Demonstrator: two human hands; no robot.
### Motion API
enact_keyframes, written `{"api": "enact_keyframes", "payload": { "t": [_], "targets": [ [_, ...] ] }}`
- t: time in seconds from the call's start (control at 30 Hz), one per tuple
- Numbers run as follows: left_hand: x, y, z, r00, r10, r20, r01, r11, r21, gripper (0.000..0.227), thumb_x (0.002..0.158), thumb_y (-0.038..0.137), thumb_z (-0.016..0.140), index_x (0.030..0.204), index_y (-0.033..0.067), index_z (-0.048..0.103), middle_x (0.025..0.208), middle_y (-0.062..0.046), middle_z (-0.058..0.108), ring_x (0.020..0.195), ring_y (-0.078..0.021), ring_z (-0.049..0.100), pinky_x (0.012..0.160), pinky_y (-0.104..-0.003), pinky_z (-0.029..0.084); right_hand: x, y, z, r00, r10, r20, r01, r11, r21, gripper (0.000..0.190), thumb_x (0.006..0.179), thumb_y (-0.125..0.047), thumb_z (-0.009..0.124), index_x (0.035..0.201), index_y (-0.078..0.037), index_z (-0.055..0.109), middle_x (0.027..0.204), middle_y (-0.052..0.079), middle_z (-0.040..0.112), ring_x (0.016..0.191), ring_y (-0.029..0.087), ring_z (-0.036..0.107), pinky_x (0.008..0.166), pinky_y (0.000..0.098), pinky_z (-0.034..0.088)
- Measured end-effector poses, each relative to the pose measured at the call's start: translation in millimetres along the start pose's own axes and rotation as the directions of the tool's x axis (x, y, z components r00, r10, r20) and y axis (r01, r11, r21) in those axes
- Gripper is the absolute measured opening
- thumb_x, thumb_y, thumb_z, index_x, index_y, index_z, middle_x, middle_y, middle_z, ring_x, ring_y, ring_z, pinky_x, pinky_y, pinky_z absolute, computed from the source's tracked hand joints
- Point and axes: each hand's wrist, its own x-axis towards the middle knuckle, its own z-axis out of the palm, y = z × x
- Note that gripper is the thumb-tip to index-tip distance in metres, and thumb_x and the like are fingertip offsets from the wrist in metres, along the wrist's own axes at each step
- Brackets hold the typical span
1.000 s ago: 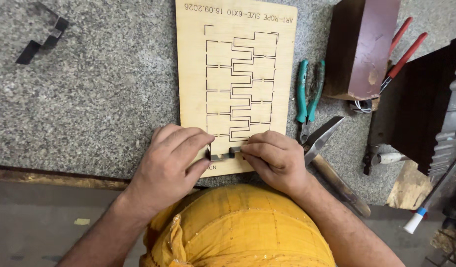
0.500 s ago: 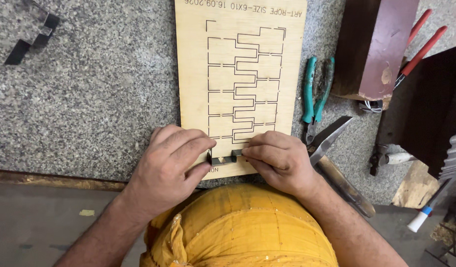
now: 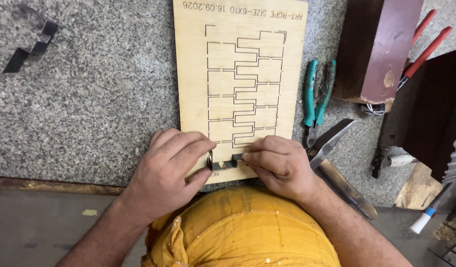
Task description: The person repeatedly places small metal pieces into a wooden jig, then hammers them on a metal anvil to shape them. The person continues this cycle of positioning and hammering throughout the clip.
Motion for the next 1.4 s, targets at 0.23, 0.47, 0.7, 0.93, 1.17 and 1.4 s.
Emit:
{"api": "enact_keyframes", "payload": {
  "t": [0.23, 0.47, 0.7, 0.93, 1.17, 1.4],
  "targets": [
    [6.9, 3.9, -5.4, 1.0, 0.002, 0.019, -0.001, 0.999, -0.033, 0.055, 0.066, 0.014, 0.09, 0.116, 0.0027, 0.067, 0.112, -0.01, 0.067, 0.096, -0.0281, 0.061, 0.088, -0.042, 0.048, 1.2, 0.9, -1.8, 1.0, -0.001, 0.01, 0.0, 1.0, 0.025, 0.017, 0.078, 0.0, 0.081, 0.094, -0.004, 0.075, 0.096, 0.009, 0.072, 0.087, 0.024, 0.075, 0.072, 0.0328, 0.061],
    [9.4, 4.0, -4.6, 1.0, -0.008, 0.017, 0.008, 1.0, -0.022, 0.055, 0.064, 0.01, 0.087, 0.115, 0.004, 0.068, 0.112, -0.009, 0.067, 0.096, -0.0279, 0.061, 0.089, -0.043, 0.048, 1.9, 2.4, -1.9, 1.0, -0.01, -0.004, 0.01, 0.999, 0.046, 0.015, 0.08, 0.0, 0.081, 0.094, -0.004, 0.075, 0.096, 0.009, 0.072, 0.087, 0.024, 0.075, 0.072, 0.0326, 0.061],
    [8.5, 4.2, -4.4, 0.999, -0.013, 0.04, 0.013, 1.0, 0.0, 0.052, 0.068, 0.01, 0.085, 0.116, 0.0029, 0.067, 0.113, -0.01, 0.067, 0.098, -0.0291, 0.061, 0.091, -0.044, 0.047, -1.1, 3.6, -0.8, 1.0, -0.009, 0.005, 0.009, 0.999, 0.031, 0.016, 0.081, -0.001, 0.081, 0.095, -0.005, 0.075, 0.097, 0.008, 0.072, 0.087, 0.023, 0.075, 0.072, 0.0323, 0.061],
    [5.9, 5.7, -3.5, 0.999, -0.006, 0.044, 0.004, 0.999, 0.038, 0.055, 0.07, 0.016, 0.087, 0.119, 0.0013, 0.067, 0.116, -0.012, 0.067, 0.106, -0.0302, 0.06, 0.094, -0.045, 0.047, -2.0, 4.3, 0.7, 0.998, -0.06, -0.024, 0.06, 0.998, 0.023, 0.016, 0.08, -0.002, 0.082, 0.094, -0.004, 0.074, 0.095, 0.008, 0.071, 0.083, 0.024, 0.074, 0.069, 0.0339, 0.059],
    [-20.0, 37.3, 12.8, 0.913, -0.373, -0.163, 0.309, 0.896, -0.32, 0.061, 0.07, 0.034, 0.091, 0.112, -0.0023, 0.066, 0.101, -0.012, 0.071, 0.082, -0.0155, 0.068, 0.072, -0.029, 0.059, -9.9, -15.6, -14.4, 0.898, -0.365, -0.246, 0.318, 0.924, -0.212, 0.015, 0.081, 0.007, 0.081, 0.088, 0.001, 0.069, 0.091, 0.011, 0.069, 0.071, 0.023, 0.069, 0.058, 0.0343, 0.054],
    [-1.8, 57.6, 70.0, 0.755, -0.589, 0.286, 0.56, 0.354, -0.749, 0.031, 0.096, 0.03, 0.07, 0.084, 0.0025, 0.069, 0.069, -0.001, 0.066, 0.056, -0.0061, 0.056, 0.05, -0.023, 0.047, -48.9, -30.7, -27.1, 0.845, -0.418, -0.333, 0.235, 0.851, -0.469, 0.02, 0.081, 0.004, 0.083, 0.097, 0.001, 0.071, 0.099, 0.013, 0.067, 0.078, 0.025, 0.066, 0.063, 0.0355, 0.053]
  ]
}}
